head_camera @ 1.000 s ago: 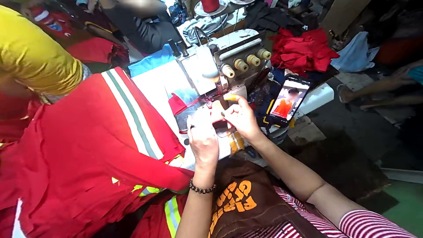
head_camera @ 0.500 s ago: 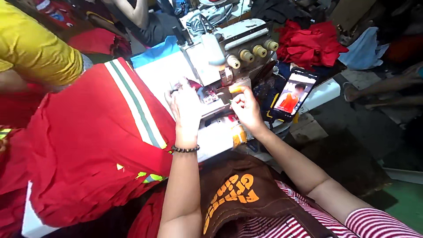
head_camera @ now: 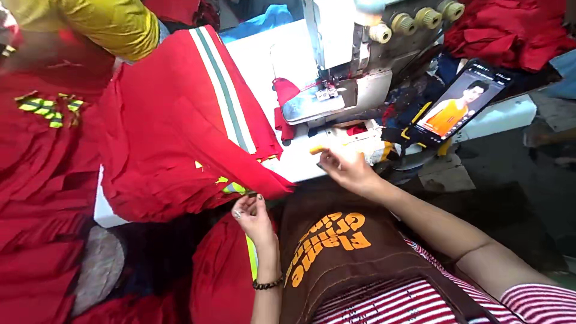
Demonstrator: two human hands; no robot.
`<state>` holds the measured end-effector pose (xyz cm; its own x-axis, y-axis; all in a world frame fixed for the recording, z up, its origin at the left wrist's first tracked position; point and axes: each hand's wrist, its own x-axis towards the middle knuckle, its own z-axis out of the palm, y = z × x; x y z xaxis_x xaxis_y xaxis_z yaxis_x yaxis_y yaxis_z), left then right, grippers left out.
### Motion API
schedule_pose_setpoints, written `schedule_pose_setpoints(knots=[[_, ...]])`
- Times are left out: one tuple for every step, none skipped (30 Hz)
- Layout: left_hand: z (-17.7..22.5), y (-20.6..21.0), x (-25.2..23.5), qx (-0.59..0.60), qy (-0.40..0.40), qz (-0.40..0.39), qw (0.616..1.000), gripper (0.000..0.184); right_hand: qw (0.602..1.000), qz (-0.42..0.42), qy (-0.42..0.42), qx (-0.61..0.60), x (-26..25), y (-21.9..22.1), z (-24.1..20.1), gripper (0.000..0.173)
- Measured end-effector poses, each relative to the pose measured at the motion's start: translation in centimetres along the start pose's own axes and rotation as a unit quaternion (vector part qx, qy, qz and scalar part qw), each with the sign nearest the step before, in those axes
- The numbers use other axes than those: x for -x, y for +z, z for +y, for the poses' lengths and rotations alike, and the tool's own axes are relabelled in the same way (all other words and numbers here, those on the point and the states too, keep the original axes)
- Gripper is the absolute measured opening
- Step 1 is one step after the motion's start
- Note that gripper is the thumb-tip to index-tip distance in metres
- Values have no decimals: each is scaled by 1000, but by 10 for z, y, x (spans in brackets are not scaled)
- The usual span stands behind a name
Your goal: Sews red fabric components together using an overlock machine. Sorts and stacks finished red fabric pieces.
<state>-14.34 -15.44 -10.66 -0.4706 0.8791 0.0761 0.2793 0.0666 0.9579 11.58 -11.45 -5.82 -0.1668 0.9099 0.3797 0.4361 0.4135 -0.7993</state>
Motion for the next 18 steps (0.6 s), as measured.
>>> schedule_pose_setpoints(knots=[[-12,2,5,22,-48,-20,998,54,999,-17,-38,13,-2,8,-4,25],[-19,7,7,42,-78,-45,995,56,997,-33,-69,19,-5,14,-8,22],[-21,13,5,62,-100,-68,991,54,994,-50,-92,19,-8,17,-13,20],[-18,19,3,81,-120,-89,985,52,992,-64,-108,21,-10,19,-18,19],[-12,26,1,90,-136,-103,981,49,990,-70,-124,24,-11,19,-20,18],[-4,32,-1,86,-156,-108,978,45,987,-73,-137,29,-13,18,-21,17],[2,37,-3,74,-178,-110,975,39,986,-74,-144,33,-15,16,-20,17],[7,39,-3,62,-197,-118,971,34,986,-73,-146,38,-16,14,-16,18],[12,39,-4,61,-216,-138,965,32,986,-72,-145,41,-15,12,-10,18],[15,37,-3,65,-231,-161,957,33,987,-70,-140,43,-12,10,-5,18],[20,35,-2,67,-244,-179,951,34,988,-71,-132,43,-9,8,0,18],[28,35,-1,72,-255,-192,945,34,988,-75,-126,39,-5,6,3,19],[36,36,-1,82,-263,-202,940,33,988,-85,-125,30,-1,5,4,21],[43,39,-2,101,-274,-210,933,32,986,-102,-134,22,2,5,3,27],[49,44,-4,125,-290,-215,924,32,980,-123,-152,19,4,6,1,31],[55,49,-6,154,-310,-223,911,32,974,-140,-178,26,4,8,-2,33],[60,56,-9,176,-333,-227,898,35,966,-145,-210,41,2,13,-4,32],[64,63,-13,198,-359,-229,883,39,958,-136,-244,60,0,18,-4,29]])
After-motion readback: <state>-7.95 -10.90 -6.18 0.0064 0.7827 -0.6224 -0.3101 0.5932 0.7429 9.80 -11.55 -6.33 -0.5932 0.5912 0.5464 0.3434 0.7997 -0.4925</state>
